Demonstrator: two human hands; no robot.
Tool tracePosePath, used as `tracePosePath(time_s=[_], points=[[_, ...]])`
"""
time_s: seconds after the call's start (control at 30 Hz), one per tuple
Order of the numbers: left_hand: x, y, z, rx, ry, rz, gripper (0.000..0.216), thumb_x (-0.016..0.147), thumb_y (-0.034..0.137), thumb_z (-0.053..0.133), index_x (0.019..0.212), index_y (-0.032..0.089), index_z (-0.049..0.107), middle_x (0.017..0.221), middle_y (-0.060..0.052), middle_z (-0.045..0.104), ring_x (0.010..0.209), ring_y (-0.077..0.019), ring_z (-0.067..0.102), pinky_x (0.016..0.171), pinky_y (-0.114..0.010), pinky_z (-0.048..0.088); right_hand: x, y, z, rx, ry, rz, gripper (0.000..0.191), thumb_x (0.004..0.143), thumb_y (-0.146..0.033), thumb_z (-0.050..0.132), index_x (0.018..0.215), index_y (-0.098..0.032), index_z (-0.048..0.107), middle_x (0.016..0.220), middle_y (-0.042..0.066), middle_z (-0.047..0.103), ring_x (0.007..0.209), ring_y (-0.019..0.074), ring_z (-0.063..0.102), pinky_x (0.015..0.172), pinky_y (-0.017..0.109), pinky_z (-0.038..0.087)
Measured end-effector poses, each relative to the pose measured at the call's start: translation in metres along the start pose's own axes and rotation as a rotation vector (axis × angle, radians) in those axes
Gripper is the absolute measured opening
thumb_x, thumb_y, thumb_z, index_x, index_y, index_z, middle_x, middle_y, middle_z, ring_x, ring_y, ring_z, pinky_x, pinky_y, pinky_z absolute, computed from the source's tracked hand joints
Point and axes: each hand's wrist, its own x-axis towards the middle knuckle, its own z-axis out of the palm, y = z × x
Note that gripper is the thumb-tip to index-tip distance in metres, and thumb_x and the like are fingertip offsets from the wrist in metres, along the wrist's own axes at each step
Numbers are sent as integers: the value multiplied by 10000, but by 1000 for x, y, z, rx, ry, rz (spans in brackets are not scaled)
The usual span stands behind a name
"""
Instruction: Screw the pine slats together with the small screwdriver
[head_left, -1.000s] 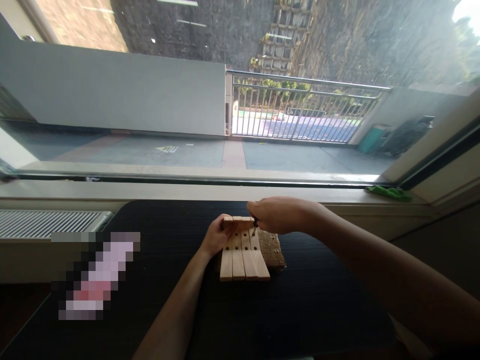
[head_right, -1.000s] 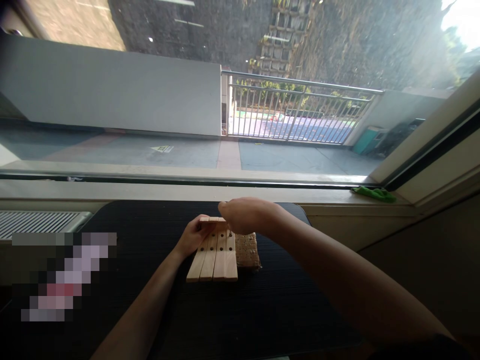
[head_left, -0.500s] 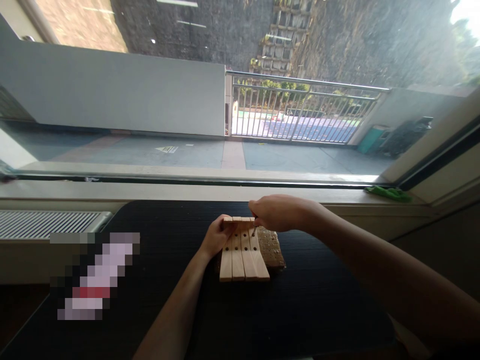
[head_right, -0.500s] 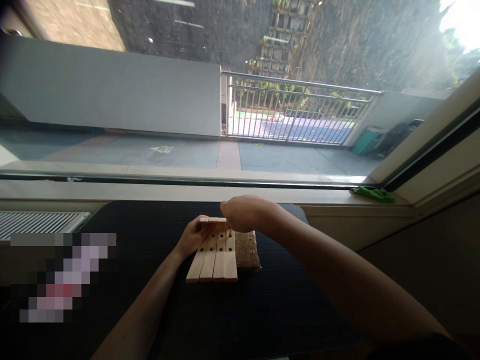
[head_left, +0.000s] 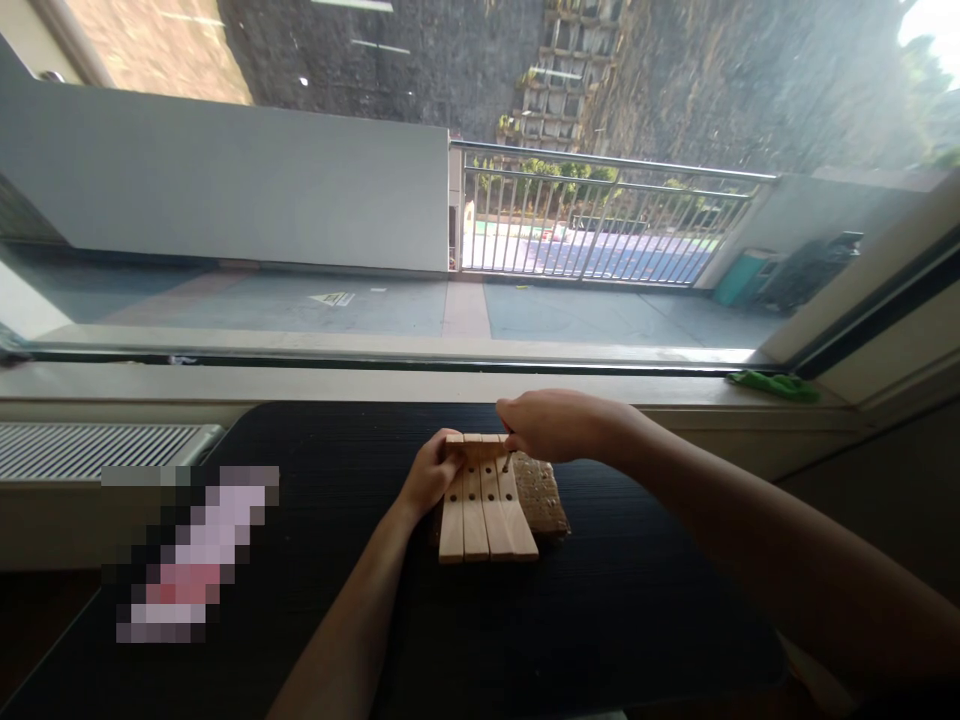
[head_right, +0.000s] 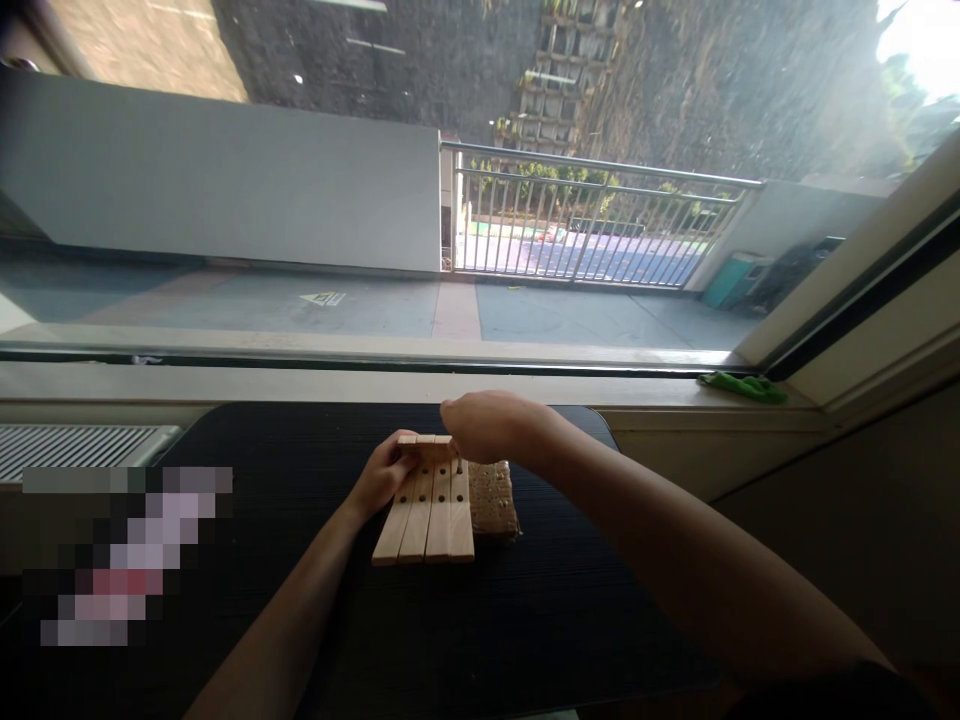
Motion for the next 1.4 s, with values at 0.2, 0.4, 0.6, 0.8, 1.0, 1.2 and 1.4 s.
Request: tracePosePath(time_s=[0.2, 0.4, 0.6, 0.8, 1.0, 1.2, 1.4], points=[[0, 0, 0, 12, -4, 2, 99, 678, 205, 588, 765, 159, 596, 711, 10, 576, 683, -139, 514, 631, -240, 417, 1, 2, 2, -40, -8, -17, 286, 898, -276, 489, 1117, -126, 595, 921, 149, 706, 799, 242, 657, 566, 304, 418], [0, 0, 1, -7, -17, 5, 113, 675, 213, 581, 777, 164, 589, 707, 12, 575, 676, -140, 516, 619, -238, 418, -3, 1, 1, 27, -14, -8, 382, 798, -291, 606, 1154, -157, 574, 952, 155, 715, 818, 287, 662, 565, 341, 430], [0, 0, 0, 20, -12, 9, 116, 675, 214, 589, 780, 165, 593, 717, 9, 582, 690, -142, 526, 635, -241, 427, -3, 1, 2, 89, 12, 0, 289, 850, -239, 551, 1136, -202, 579, 972, 165, 721, 854, 321, 668, 595, 382, 447], [-1, 4, -1, -13, -30, -6, 118, 676, 233, 621, 766, 169, 578, 699, 16, 574, 672, -135, 525, 620, -234, 429, -5, 0, 1, 62, 0, -25, 234, 859, -152, 489, 1070, -192, 581, 941, 171, 718, 807, 309, 668, 559, 377, 427], [-1, 6, 0, -36, -42, -18, 163, 684, 280, 673, 751, 168, 576, 666, 20, 564, 635, -126, 509, 585, -228, 424, -7, -3, 0, 85, -18, -19, 204, 858, -137, 520, 1027, -230, 588, 904, 128, 717, 753, 279, 656, 559, 368, 422], [0, 4, 0, -26, -31, -16, 192, 689, 304, 698, 757, 164, 585, 668, 21, 566, 636, -123, 504, 590, -226, 421, -7, -2, 1, 74, -25, -25, 230, 864, -143, 506, 1062, -222, 593, 940, 138, 714, 778, 285, 650, 581, 377, 430], [1, 0, 1, -11, -19, -4, 226, 707, 357, 689, 756, 166, 579, 682, 17, 565, 648, -127, 501, 605, -231, 417, -6, 3, 3, 91, -2, -26, 193, 876, -157, 492, 1027, -213, 597, 927, 140, 708, 761, 279, 643, 560, 372, 414]])
